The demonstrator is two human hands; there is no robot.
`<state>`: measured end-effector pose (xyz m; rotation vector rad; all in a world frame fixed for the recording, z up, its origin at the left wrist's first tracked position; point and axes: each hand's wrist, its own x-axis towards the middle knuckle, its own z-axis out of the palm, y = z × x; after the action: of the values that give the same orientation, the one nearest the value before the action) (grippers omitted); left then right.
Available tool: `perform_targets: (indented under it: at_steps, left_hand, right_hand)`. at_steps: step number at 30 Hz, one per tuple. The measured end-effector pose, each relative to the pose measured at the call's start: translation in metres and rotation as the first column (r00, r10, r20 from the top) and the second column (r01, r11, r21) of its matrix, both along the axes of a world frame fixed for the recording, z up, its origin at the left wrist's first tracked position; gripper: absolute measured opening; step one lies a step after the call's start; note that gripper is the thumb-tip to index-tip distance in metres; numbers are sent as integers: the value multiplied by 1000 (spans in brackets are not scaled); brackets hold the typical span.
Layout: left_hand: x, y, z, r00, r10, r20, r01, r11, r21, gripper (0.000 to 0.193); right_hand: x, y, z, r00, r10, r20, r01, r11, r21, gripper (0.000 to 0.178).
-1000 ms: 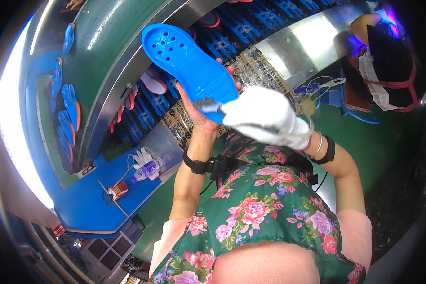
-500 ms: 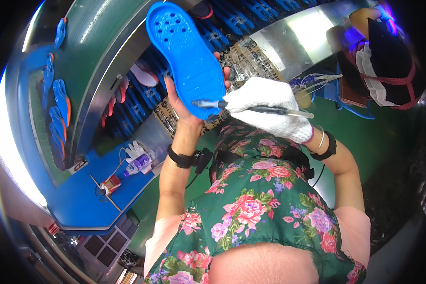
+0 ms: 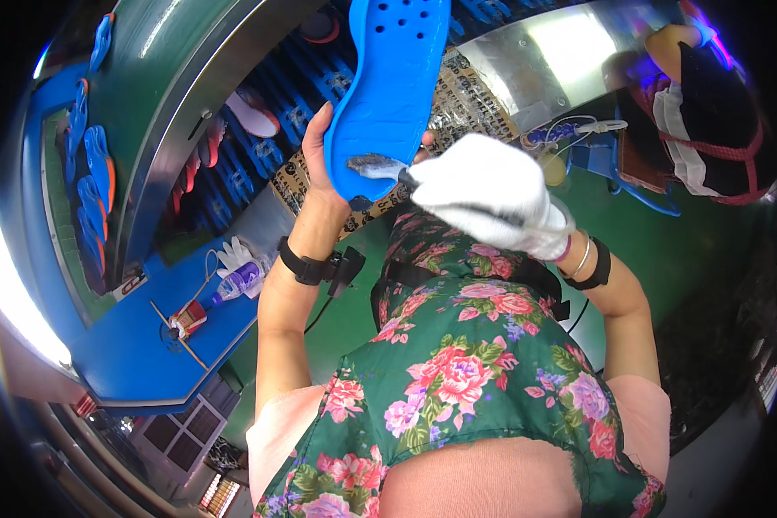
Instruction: Applying adhesive to the bottom of shoe soles using a brush.
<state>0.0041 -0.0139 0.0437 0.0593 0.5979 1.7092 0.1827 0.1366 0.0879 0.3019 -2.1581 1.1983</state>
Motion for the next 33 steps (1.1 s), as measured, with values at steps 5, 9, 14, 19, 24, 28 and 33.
perform_targets:
  at_steps: [5, 9, 14, 19, 24, 28, 33]
  left_hand:
    - [-4, 5, -2, 998, -59, 4, 59, 997, 56, 107]
    - [-6, 5, -14, 980, -107, 169, 58, 960, 272, 98]
    - [-8, 2, -22, 983, -89, 160, 45, 965, 257, 98]
    - [13, 7, -4, 953, 133, 272, -146, 989, 29, 92]
    - [37, 12, -9, 945, 24, 326, -70, 989, 130, 93]
    - [36, 4, -18, 965, 16, 263, -36, 997, 71, 93]
    - [25, -17, -18, 927, 154, 341, -172, 985, 23, 92]
  right_hand:
    - [13, -5, 3, 969, 215, 122, -204, 974, -96, 22]
    - [5, 0, 0, 972, 171, 163, -61, 847, -529, 10]
    - [10, -10, -6, 896, 348, 277, -103, 767, -633, 16]
    - [-2, 23, 5, 941, 118, 319, 116, 771, -626, 16]
    - [-38, 83, 4, 974, -213, 73, 222, 963, -154, 16]
    - [-49, 85, 6, 943, -288, -170, 323, 913, 248, 23]
    - [-14, 4, 2, 1000, 28, -5, -26, 981, 195, 27]
